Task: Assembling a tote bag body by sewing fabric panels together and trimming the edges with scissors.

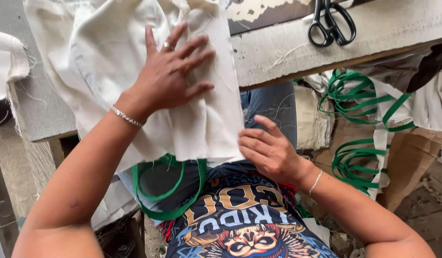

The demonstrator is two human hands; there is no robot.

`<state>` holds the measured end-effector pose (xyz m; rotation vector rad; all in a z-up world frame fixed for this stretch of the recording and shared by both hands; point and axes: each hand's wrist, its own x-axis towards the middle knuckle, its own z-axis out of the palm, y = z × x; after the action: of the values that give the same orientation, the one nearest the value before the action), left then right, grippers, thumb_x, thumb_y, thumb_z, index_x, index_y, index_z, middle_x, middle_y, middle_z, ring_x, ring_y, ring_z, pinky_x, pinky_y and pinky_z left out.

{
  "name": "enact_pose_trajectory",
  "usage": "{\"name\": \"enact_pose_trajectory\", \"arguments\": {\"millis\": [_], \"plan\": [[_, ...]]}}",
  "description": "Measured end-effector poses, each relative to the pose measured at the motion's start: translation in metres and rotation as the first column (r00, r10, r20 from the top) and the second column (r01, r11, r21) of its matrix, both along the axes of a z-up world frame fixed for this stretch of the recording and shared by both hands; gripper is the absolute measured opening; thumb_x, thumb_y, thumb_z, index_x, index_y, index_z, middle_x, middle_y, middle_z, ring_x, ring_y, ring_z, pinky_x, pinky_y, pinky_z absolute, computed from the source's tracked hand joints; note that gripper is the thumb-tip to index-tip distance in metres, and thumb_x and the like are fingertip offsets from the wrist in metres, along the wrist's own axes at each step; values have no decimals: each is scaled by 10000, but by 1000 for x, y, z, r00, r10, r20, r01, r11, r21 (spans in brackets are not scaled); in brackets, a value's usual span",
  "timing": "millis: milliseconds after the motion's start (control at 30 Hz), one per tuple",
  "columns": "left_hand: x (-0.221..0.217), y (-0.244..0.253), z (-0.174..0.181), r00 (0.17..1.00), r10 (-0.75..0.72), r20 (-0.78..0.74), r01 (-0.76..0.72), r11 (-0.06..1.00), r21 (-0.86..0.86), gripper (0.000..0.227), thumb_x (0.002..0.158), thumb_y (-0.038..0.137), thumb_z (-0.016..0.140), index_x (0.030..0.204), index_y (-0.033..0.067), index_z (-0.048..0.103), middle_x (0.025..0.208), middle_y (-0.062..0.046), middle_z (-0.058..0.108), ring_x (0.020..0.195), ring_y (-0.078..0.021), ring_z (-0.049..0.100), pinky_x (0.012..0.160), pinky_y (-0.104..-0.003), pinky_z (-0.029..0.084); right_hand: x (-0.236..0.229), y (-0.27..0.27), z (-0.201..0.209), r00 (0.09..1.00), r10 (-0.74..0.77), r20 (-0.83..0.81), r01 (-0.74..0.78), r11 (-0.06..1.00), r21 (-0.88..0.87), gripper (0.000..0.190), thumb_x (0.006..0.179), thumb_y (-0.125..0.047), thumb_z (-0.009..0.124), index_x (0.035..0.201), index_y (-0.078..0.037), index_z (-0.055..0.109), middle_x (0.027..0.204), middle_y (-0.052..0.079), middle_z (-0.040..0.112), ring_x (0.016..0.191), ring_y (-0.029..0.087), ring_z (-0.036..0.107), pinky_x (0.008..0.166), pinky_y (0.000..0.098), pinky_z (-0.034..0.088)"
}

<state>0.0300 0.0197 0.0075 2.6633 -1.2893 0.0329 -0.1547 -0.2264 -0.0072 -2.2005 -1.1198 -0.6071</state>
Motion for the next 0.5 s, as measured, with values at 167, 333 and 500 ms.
{"name": "enact_pose_trajectory", "arguments": {"millis": [167,333,500], "plan": [[-12,15,-9,996,-18,-83,12,997,-75,650,999,669,457,1481,254,590,1607,-77,470,1561,-377,176,1111,-792,-38,0,-11,5,996,60,-71,-62,998,-31,203,1018,-11,519,982,64,704,1035,203,733,998,382,725,1048,609,474],[-16,20,-11,995,-11,-102,1,994,-105,616,974,632,494,1454,261,602,1613,-47,448,1559,-388,187,1120,-790,-24,4,-13,17,992,78,-102,-83,995,-49,298,1042,-45,437,951,62,701,1008,192,738,971,378,739,1034,621,464],[2,25,-14,987,-25,-158,1,989,-148,584,949,616,522,1432,298,608,1603,-19,455,1555,-384,205,1097,-801,-49,18,-14,12,986,89,-143,-99,993,-62,242,1029,-15,476,971,58,699,1013,187,738,976,364,736,1056,634,442]]}}
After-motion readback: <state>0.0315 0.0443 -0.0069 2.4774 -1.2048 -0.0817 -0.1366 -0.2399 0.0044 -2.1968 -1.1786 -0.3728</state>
